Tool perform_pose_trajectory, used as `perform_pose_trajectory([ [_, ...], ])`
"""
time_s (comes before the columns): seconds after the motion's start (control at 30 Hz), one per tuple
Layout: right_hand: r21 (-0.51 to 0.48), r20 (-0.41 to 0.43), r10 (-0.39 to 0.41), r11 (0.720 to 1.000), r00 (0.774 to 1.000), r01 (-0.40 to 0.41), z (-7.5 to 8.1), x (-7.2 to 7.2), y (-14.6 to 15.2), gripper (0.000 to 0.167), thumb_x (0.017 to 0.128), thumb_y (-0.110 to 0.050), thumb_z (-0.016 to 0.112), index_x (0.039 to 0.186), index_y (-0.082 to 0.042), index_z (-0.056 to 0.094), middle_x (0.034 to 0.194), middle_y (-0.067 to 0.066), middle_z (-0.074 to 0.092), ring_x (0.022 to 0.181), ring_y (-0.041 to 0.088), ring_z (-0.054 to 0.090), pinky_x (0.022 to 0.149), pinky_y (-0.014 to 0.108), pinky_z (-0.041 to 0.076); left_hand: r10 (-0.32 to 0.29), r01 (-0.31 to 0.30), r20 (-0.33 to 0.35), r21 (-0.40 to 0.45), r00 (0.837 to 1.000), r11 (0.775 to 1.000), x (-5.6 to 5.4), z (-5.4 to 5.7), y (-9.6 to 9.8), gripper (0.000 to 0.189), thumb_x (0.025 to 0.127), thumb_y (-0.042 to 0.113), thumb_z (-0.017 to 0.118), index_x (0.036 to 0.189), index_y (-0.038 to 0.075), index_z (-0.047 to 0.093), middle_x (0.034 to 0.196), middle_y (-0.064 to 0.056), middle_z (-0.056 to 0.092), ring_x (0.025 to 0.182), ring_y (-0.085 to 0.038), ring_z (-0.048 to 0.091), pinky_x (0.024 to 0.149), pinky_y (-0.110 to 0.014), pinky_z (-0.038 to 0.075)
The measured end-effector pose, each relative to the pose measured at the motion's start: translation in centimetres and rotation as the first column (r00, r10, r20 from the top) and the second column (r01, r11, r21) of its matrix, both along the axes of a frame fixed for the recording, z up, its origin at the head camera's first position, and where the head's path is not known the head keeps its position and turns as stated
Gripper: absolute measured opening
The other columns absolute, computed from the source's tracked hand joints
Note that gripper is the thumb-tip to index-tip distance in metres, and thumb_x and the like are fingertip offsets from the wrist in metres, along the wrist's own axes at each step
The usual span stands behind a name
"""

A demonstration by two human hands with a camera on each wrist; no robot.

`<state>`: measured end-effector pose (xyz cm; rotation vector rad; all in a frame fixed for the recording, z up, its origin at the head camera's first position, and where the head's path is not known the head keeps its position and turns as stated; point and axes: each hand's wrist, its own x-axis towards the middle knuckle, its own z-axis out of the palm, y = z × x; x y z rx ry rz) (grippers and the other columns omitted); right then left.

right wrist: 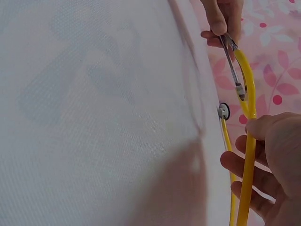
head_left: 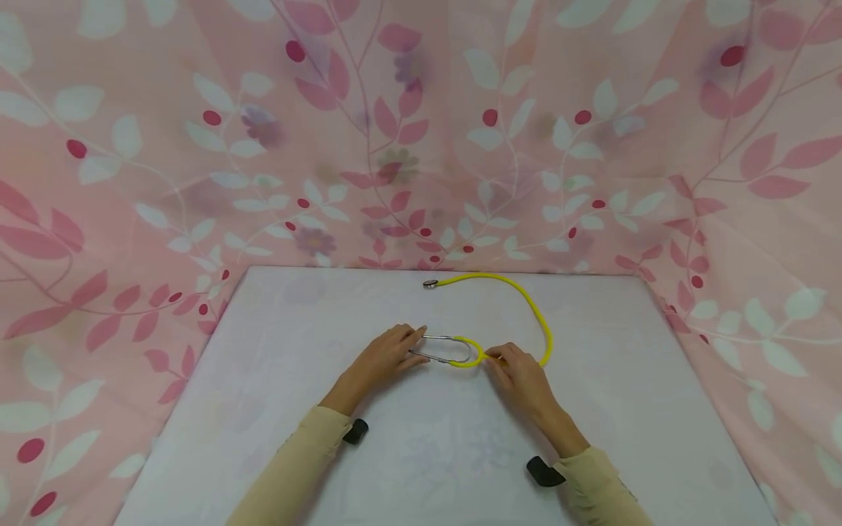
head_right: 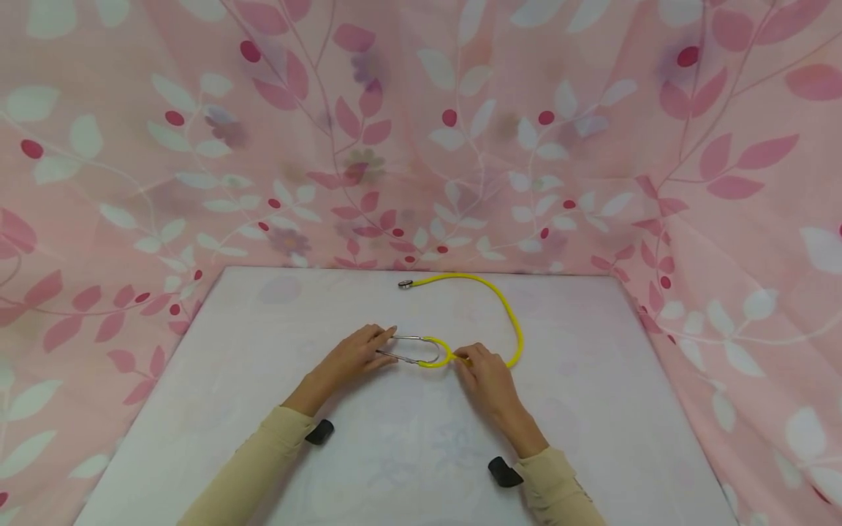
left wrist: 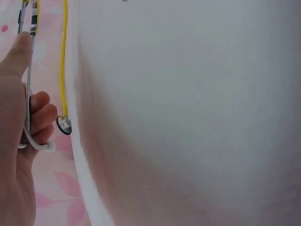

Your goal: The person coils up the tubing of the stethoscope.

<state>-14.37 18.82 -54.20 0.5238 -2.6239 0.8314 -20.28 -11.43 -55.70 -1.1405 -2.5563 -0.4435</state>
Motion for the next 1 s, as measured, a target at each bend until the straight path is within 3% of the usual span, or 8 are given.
perform_pose_trajectory([
  [0.13, 0.020, 0.025, -0.003, 1.000, 1.000, 0.003, 0.3, 0.0, 0.6, 0.017, 0.087, -0.013, 0.074, 0.104, -0.011, 0.070, 0.096, 0.000, 0.070, 0.080, 0.013, 0.065, 0.068, 0.033, 0.054, -0.042, 0.042, 0.014, -0.007, 0.999, 0.999, 0.5, 0.5, 0.1, 0.062, 0.089, 0.036, 0.071, 0.140, 0.004, 0.054, 0.104, -0.003, 0.058, 0.086, -0.012, 0.052, 0.076, -0.026, 0.048],
  [0.3, 0.037, 0.033, -0.007, 0.999, 0.999, 0.005, 0.6, 0.0, 1.5, 0.017, 0.088, -0.015, 0.074, 0.105, -0.013, 0.070, 0.096, -0.001, 0.070, 0.082, 0.012, 0.066, 0.069, 0.032, 0.054, -0.083, 0.085, 0.069, -0.025, 0.994, 0.996, 1.5, 1.1, 0.1, 0.064, 0.096, 0.025, 0.064, 0.150, 0.003, 0.038, 0.112, -0.005, 0.056, 0.095, -0.013, 0.052, 0.085, -0.026, 0.049],
  [0.4, 0.051, 0.030, 0.006, 0.999, 1.000, -0.007, 0.7, 0.2, 2.3, 0.019, 0.087, -0.015, 0.075, 0.105, -0.013, 0.070, 0.095, -0.002, 0.069, 0.081, 0.011, 0.065, 0.068, 0.030, 0.055, -0.087, 0.091, 0.069, -0.046, 0.994, 0.995, 1.9, 1.4, 0.0, 0.066, 0.097, 0.019, 0.062, 0.153, 0.004, 0.030, 0.116, -0.006, 0.055, 0.100, -0.013, 0.053, 0.089, -0.026, 0.049],
  [0.57, 0.085, -0.063, 0.055, 0.995, 0.997, -0.050, 1.1, 0.3, 4.6, 0.025, 0.080, -0.002, 0.078, 0.104, -0.009, 0.071, 0.092, 0.001, 0.067, 0.082, 0.014, 0.064, 0.068, 0.031, 0.055, -0.057, 0.063, 0.099, -0.060, 0.994, 0.996, 2.3, 2.1, -0.5, 0.070, 0.097, 0.012, 0.060, 0.156, 0.004, 0.023, 0.119, -0.005, 0.055, 0.106, -0.013, 0.052, 0.092, -0.027, 0.049],
  [0.77, 0.093, -0.242, 0.114, 0.991, 0.963, -0.094, 2.6, -0.7, 6.5, 0.029, 0.077, 0.008, 0.075, 0.103, -0.004, 0.072, 0.094, 0.009, 0.069, 0.088, 0.027, 0.064, 0.079, 0.045, 0.052, -0.035, 0.048, 0.150, -0.080, 0.988, 0.996, 2.7, 2.6, -1.1, 0.070, 0.098, 0.011, 0.059, 0.156, 0.004, 0.021, 0.122, -0.004, 0.057, 0.105, -0.013, 0.051, 0.091, -0.026, 0.050],
  [0.9, 0.039, -0.263, 0.148, 0.989, 0.953, -0.142, 4.1, -1.6, 6.2, 0.034, 0.080, 0.003, 0.075, 0.113, -0.008, 0.072, 0.103, 0.008, 0.071, 0.096, 0.027, 0.066, 0.086, 0.045, 0.052, -0.054, 0.059, 0.136, -0.037, 0.989, 0.998, 2.8, 2.5, -1.3, 0.071, 0.096, 0.009, 0.063, 0.155, 0.003, 0.024, 0.120, -0.006, 0.060, 0.103, -0.013, 0.053, 0.090, -0.027, 0.051],
  [1.0, -0.004, -0.233, 0.158, 0.987, 0.960, -0.164, 5.3, -2.4, 5.3, 0.037, 0.081, -0.002, 0.077, 0.117, -0.010, 0.070, 0.106, 0.003, 0.073, 0.100, 0.023, 0.067, 0.092, 0.034, 0.051, -0.082, 0.084, 0.123, -0.007, 0.989, 0.996, 2.9, 2.5, -1.2, 0.071, 0.094, 0.007, 0.065, 0.154, 0.003, 0.028, 0.117, -0.005, 0.062, 0.101, -0.012, 0.055, 0.089, -0.027, 0.051],
])
